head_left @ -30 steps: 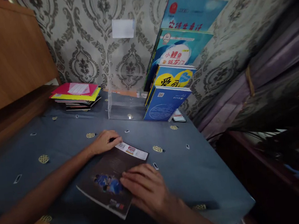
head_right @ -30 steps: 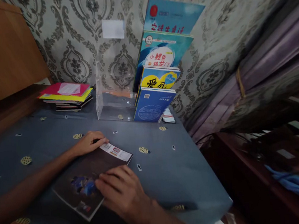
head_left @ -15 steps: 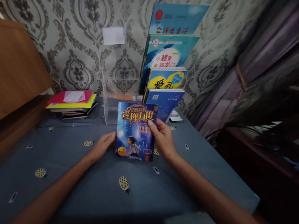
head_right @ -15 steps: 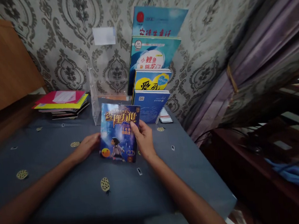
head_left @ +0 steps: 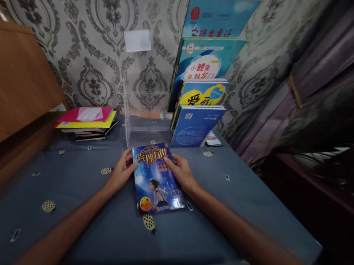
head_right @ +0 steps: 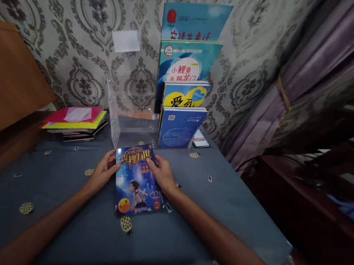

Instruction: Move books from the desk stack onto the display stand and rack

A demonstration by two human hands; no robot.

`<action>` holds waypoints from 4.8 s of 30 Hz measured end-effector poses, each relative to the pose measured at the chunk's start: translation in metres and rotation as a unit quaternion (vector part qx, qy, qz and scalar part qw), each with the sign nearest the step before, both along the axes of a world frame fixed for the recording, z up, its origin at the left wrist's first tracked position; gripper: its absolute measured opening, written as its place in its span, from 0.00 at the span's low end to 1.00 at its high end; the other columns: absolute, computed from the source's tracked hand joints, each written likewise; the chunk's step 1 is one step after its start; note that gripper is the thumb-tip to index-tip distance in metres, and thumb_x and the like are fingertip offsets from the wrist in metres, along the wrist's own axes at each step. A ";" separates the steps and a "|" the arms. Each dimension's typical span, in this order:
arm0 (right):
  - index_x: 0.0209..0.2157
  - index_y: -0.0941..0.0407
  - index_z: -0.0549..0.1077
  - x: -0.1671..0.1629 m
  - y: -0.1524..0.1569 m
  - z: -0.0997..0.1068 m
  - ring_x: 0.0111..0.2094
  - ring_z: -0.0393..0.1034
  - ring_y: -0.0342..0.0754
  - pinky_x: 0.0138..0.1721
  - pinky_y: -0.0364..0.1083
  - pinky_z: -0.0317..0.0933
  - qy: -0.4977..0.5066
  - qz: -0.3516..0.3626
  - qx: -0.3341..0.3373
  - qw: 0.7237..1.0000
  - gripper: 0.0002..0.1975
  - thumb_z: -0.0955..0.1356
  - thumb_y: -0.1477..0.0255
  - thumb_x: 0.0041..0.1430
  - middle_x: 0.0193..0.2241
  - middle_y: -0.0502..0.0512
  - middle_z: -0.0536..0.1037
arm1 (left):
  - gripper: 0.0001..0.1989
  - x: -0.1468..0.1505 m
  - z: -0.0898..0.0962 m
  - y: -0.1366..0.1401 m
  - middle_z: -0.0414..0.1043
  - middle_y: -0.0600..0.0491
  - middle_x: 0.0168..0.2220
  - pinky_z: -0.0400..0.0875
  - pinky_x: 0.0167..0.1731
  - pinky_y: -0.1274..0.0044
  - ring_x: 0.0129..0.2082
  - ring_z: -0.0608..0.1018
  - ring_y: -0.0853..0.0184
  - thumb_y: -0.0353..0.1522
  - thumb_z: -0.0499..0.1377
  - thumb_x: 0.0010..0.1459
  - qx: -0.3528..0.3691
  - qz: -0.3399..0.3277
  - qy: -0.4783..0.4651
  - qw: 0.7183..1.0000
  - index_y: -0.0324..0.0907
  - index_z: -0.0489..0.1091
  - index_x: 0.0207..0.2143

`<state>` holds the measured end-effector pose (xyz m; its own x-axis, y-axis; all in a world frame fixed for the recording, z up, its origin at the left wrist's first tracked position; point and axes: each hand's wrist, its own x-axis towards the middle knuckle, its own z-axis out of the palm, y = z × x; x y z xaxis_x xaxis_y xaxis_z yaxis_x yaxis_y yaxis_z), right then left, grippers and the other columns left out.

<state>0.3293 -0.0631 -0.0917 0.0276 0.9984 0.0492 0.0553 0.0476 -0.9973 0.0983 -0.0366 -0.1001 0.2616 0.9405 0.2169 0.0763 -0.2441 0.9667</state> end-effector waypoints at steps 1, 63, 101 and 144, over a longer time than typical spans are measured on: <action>0.41 0.54 0.74 0.004 0.000 -0.001 0.33 0.77 0.55 0.34 0.51 0.69 -0.064 -0.012 0.020 0.998 0.21 0.68 0.51 0.56 0.31 0.55 0.81 | 0.33 -0.002 -0.002 0.002 0.73 0.42 0.50 0.71 0.50 0.62 0.48 0.77 0.55 0.42 0.60 0.59 0.028 0.021 0.050 0.998 0.38 0.57 0.62; 0.49 0.51 0.78 0.041 0.049 -0.017 0.56 0.72 0.50 0.61 0.55 0.62 -0.223 0.096 0.174 0.954 0.18 0.63 0.76 0.62 0.51 0.51 0.80 | 0.20 0.065 0.013 -0.063 0.64 0.48 0.65 0.52 0.67 0.55 0.68 0.62 0.56 0.37 0.54 0.69 0.278 -0.330 0.317 0.845 0.48 0.67 0.61; 0.47 0.55 0.78 0.031 0.037 -0.020 0.42 0.78 0.51 0.44 0.49 0.70 -0.059 0.093 0.130 0.985 0.20 0.66 0.56 0.63 0.38 0.56 0.84 | 0.16 0.064 0.021 -0.070 0.76 0.41 0.44 0.69 0.43 0.65 0.45 0.77 0.54 0.38 0.49 0.71 0.394 -0.002 0.589 0.706 0.37 0.72 0.44; 0.54 0.54 0.75 0.026 0.023 -0.004 0.53 0.72 0.55 0.55 0.57 0.64 -0.372 0.145 0.221 0.890 0.18 0.66 0.71 0.64 0.51 0.60 0.80 | 0.17 -0.008 0.032 -0.016 0.74 0.47 0.42 0.71 0.40 0.71 0.41 0.78 0.59 0.40 0.49 0.70 0.272 0.018 0.580 0.768 0.43 0.73 0.49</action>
<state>0.3553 -0.0404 -0.0953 -0.4317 0.8373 0.3355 0.6139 0.5453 -0.5708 0.0905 -0.0522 -0.0677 0.5514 0.8042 0.2218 0.8249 -0.5653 -0.0009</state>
